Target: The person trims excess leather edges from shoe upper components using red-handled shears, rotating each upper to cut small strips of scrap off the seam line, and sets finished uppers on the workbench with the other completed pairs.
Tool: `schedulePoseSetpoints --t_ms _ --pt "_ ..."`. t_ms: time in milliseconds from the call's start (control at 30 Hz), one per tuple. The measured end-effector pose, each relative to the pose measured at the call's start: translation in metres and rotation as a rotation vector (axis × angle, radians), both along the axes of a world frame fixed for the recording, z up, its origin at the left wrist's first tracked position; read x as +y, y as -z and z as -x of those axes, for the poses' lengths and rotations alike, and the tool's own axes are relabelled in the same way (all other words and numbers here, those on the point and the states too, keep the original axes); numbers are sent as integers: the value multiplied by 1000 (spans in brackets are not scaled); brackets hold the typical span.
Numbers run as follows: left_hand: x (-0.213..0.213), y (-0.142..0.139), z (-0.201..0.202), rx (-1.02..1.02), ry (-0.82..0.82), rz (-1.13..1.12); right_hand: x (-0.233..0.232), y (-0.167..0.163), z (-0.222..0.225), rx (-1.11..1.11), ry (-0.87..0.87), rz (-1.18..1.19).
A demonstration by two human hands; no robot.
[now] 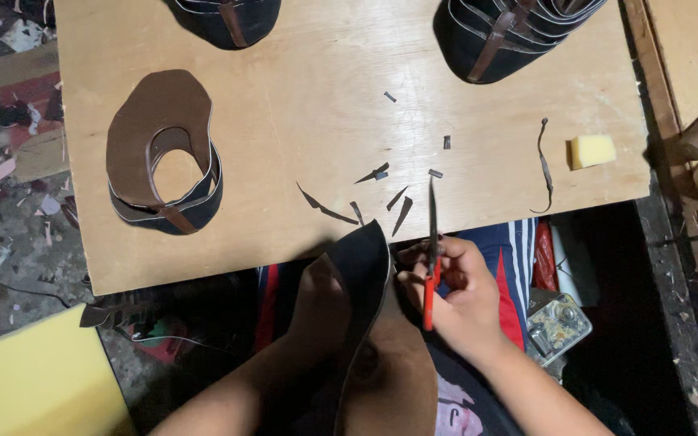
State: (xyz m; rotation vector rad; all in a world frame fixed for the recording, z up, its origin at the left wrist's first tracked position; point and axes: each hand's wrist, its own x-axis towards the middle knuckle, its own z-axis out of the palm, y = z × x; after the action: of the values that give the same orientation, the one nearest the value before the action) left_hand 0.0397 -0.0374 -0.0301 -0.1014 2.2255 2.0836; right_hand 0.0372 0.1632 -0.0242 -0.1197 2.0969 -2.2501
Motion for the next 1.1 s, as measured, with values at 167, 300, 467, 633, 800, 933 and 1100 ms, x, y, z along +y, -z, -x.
schedulePoseSetpoints --t_ms 167,300,467,633,800,933,1100 --pt "-1 9 -6 -88 11 -137 -1 2 -3 32 41 -188" --pt "6 16 -5 -211 -6 -261 -4 3 -2 73 6 -99" --pt "6 15 -5 -230 23 -232 -5 2 0 -30 26 -169" --pt "10 4 -1 -417 -125 -496 -7 8 -1 -28 25 -106" --pt "4 -10 -2 -21 97 -46 -10 20 -4 0 121 -201" --pt "7 -7 0 -206 -2 20 -6 26 -5 68 46 -136" --pt "11 9 -2 -158 50 -103 -6 30 -4 67 -28 -34"
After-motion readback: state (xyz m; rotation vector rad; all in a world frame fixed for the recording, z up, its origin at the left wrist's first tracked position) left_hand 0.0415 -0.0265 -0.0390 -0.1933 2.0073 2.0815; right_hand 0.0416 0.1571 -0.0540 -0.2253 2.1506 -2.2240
